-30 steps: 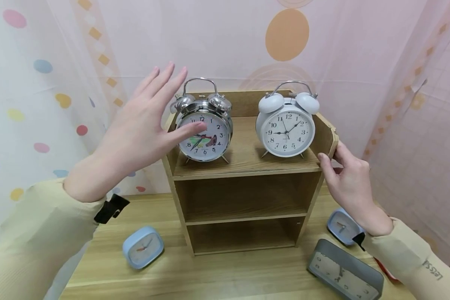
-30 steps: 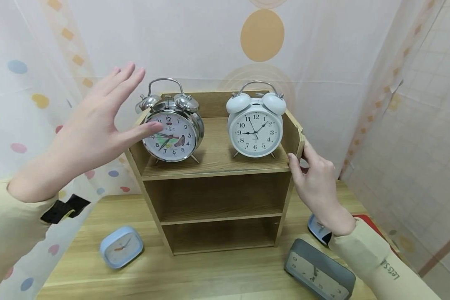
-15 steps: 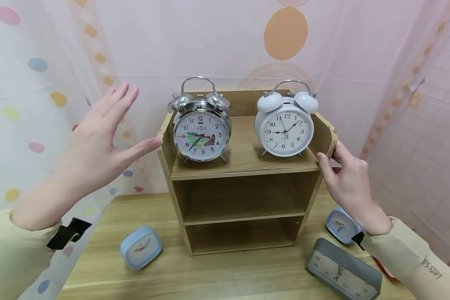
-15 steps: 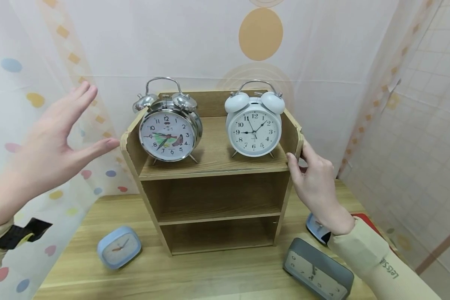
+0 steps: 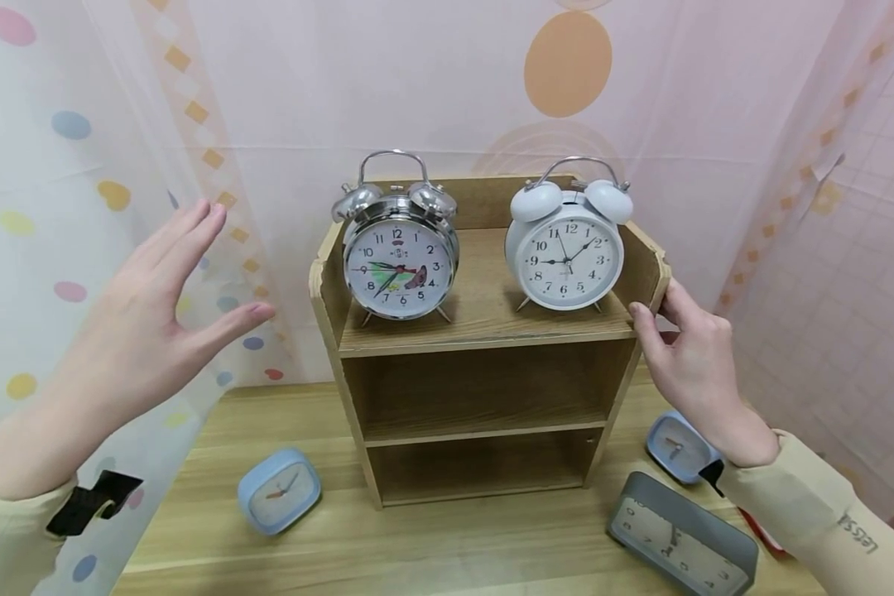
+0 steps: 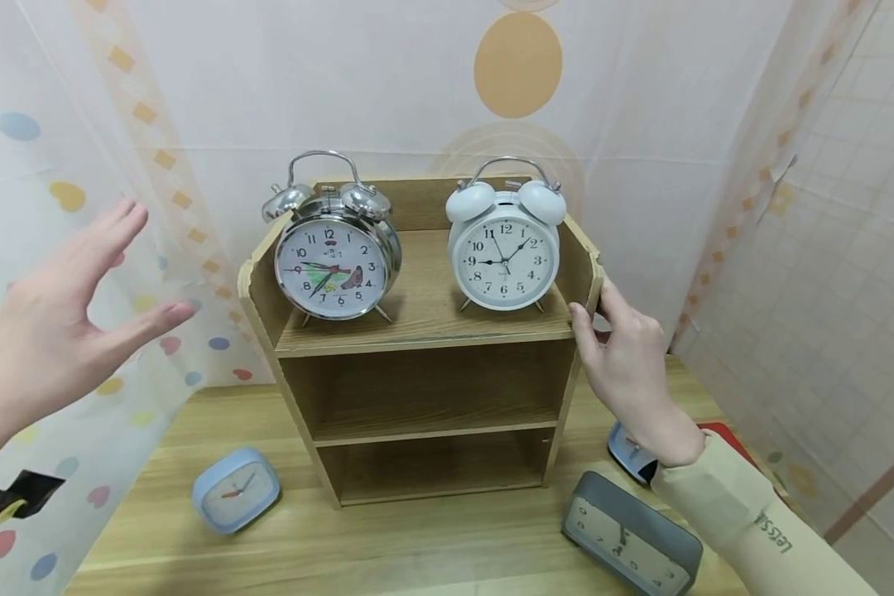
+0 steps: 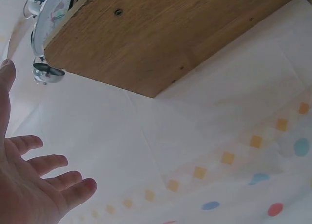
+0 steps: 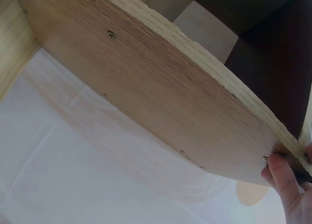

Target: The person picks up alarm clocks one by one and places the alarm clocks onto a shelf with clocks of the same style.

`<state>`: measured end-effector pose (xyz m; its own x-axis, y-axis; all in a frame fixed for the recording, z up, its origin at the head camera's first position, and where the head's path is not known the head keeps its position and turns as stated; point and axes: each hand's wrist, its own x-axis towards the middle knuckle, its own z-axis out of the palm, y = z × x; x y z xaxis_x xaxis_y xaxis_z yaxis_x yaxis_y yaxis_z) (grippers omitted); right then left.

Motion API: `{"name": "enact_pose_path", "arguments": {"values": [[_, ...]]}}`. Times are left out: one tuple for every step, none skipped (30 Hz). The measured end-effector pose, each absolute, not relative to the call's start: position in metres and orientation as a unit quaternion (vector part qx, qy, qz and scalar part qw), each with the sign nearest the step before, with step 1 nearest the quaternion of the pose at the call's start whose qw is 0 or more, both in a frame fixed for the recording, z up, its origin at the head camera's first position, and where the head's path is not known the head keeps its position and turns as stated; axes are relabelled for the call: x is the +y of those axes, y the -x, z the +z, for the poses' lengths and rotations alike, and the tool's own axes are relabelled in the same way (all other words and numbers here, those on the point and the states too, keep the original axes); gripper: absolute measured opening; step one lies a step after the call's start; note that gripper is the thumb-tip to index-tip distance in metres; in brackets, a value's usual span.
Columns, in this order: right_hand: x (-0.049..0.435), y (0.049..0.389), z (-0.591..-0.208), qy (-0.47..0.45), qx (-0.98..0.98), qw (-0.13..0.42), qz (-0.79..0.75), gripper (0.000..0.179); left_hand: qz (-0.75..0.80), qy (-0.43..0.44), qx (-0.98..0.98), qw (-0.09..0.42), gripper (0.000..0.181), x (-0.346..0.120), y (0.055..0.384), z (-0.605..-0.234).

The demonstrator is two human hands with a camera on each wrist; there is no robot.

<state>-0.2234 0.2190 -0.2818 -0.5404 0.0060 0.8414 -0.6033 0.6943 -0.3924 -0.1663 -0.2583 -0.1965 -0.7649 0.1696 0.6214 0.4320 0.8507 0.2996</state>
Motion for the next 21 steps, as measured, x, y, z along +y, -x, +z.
{"name": "enact_pose_path", "arguments": {"values": [[0.219,0.223,-0.282,-0.185,-0.807,0.442,0.344,0.022,-0.220,0.164,-0.913,0.301,0.095,-0.261,0.166,-0.200],[0.219,0.223,-0.282,-0.185,-0.807,0.442,0.345,0.022,-0.224,0.163,-0.912,0.302,0.095,-0.264,0.167,-0.203],[0.219,0.223,-0.282,-0.185,-0.807,0.442,0.346,0.022,-0.227,0.161,-0.912,0.302,0.094,-0.267,0.166,-0.207],[0.219,0.223,-0.282,-0.185,-0.807,0.442,0.346,0.022,-0.230,0.160,-0.911,0.301,0.093,-0.270,0.167,-0.212],[0.219,0.223,-0.282,-0.185,-0.807,0.442,0.346,0.022,-0.234,0.158,-0.911,0.301,0.093,-0.274,0.167,-0.217],[0.219,0.223,-0.282,-0.185,-0.807,0.442,0.345,0.022,-0.239,0.158,-0.909,0.302,0.093,-0.277,0.167,-0.222],[0.219,0.223,-0.282,-0.185,-0.807,0.442,0.345,0.022,-0.244,0.156,-0.909,0.300,0.093,-0.280,0.167,-0.227],[0.218,0.223,-0.282,-0.186,-0.807,0.441,0.345,0.022,-0.249,0.151,-0.910,0.295,0.093,-0.283,0.167,-0.232],[0.218,0.223,-0.282,-0.185,-0.808,0.441,0.344,0.022,-0.250,0.147,-0.912,0.290,0.093,-0.285,0.167,-0.237],[0.218,0.223,-0.282,-0.185,-0.808,0.441,0.344,0.022,-0.252,0.142,-0.915,0.282,0.093,-0.288,0.167,-0.243],[0.218,0.223,-0.282,-0.184,-0.809,0.441,0.343,0.022,-0.253,0.135,-0.918,0.274,0.093,-0.289,0.167,-0.248],[0.218,0.223,-0.282,-0.184,-0.809,0.440,0.344,0.023,-0.254,0.130,-0.921,0.265,0.092,-0.291,0.167,-0.253],[0.218,0.223,-0.282,-0.184,-0.809,0.440,0.344,0.023,-0.255,0.125,-0.923,0.258,0.092,-0.293,0.167,-0.257],[0.217,0.223,-0.281,-0.184,-0.809,0.439,0.344,0.023,-0.255,0.125,-0.924,0.257,0.092,-0.295,0.167,-0.263],[0.217,0.223,-0.281,-0.183,-0.809,0.439,0.344,0.023,-0.252,0.128,-0.923,0.261,0.091,-0.296,0.168,-0.268],[0.217,0.223,-0.281,-0.183,-0.809,0.439,0.344,0.023,-0.252,0.129,-0.922,0.263,0.091,-0.298,0.169,-0.273],[0.217,0.223,-0.281,-0.183,-0.810,0.439,0.344,0.023,-0.252,0.133,-0.921,0.265,0.091,-0.299,0.169,-0.278],[0.217,0.223,-0.282,-0.182,-0.810,0.439,0.344,0.023,-0.252,0.135,-0.921,0.265,0.090,-0.300,0.170,-0.284],[0.217,0.223,-0.281,-0.182,-0.810,0.439,0.344,0.023,-0.252,0.135,-0.921,0.264,0.090,-0.301,0.170,-0.288],[0.217,0.222,-0.281,-0.181,-0.810,0.439,0.344,0.023,-0.252,0.135,-0.922,0.262,0.090,-0.302,0.171,-0.293],[0.217,0.222,-0.281,-0.180,-0.810,0.440,0.344,0.023,-0.251,0.130,-0.924,0.257,0.090,-0.303,0.171,-0.297]]}}
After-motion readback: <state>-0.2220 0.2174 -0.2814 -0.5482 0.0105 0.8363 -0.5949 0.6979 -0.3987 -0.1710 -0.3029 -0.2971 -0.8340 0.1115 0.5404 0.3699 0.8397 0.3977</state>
